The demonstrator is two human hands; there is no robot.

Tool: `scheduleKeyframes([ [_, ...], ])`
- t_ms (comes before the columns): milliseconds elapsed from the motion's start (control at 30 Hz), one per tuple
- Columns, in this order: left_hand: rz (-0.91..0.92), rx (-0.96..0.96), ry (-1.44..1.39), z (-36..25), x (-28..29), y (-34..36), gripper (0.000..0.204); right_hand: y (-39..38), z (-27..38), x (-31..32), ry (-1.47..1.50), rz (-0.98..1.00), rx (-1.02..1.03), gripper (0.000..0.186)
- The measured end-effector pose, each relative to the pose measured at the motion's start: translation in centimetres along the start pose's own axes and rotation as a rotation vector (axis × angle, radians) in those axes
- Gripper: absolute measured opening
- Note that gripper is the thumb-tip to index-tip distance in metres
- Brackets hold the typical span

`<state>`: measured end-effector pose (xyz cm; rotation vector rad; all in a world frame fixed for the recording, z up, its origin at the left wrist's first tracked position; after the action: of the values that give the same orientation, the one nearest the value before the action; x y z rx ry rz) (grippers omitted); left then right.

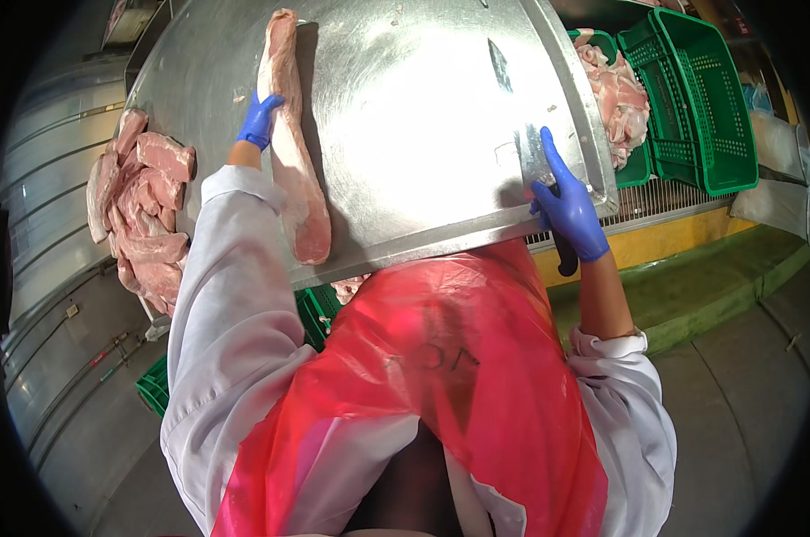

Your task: The person uses a knife to trim fat and cut large pieces of raw meat on a stainless steel table. They separate trimmed fat and place it into a green crate while continuing to portion the meat into smaller pieces.

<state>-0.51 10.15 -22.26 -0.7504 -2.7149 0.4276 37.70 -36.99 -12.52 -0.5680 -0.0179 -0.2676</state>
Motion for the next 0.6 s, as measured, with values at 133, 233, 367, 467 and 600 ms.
scheduleKeyframes([
  [133, -0.286, -0.093, 0.525, -1.4, -3.4, 0.6, 0.109, 0.6, -0.1, 0.6, -0.054, 0.001, 0.011, 0.08],
  [233, -0.331, 0.149, 0.83, -4.3, -8.4, -0.5, 0.111, 3.8, 1.3, -2.1, 0.01, 0.07, 0.002, 0.081],
  [367, -0.25, -0.135, 1.125, -4.8, -9.1, 1.0, 0.08, 12.0, 1.8, -10.1, 0.307, 0.386, 0.09, 0.075],
  [467, -0.142, -0.385, 1.21, -3.9, -8.0, 2.0, 0.075, 18.3, 6.0, -15.9, 0.175, 0.35, 0.049, 0.078],
  [600, -0.103, -0.555, 1.132, -3.6, -8.0, 2.6, 0.071, 25.9, 8.4, -20.5, 0.231, 0.244, 0.13, 0.082],
])
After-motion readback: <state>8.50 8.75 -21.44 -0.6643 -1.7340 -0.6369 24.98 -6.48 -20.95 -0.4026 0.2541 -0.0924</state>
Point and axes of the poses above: each hand's wrist, its own y-axis towards the middle knuckle, its own x-axis out of the back of the hand, z = x × y, the point moved 5 cm from there along y, towards the middle knuckle, and after that the axes turned 4 degrees about z, right-handed, at the moved point
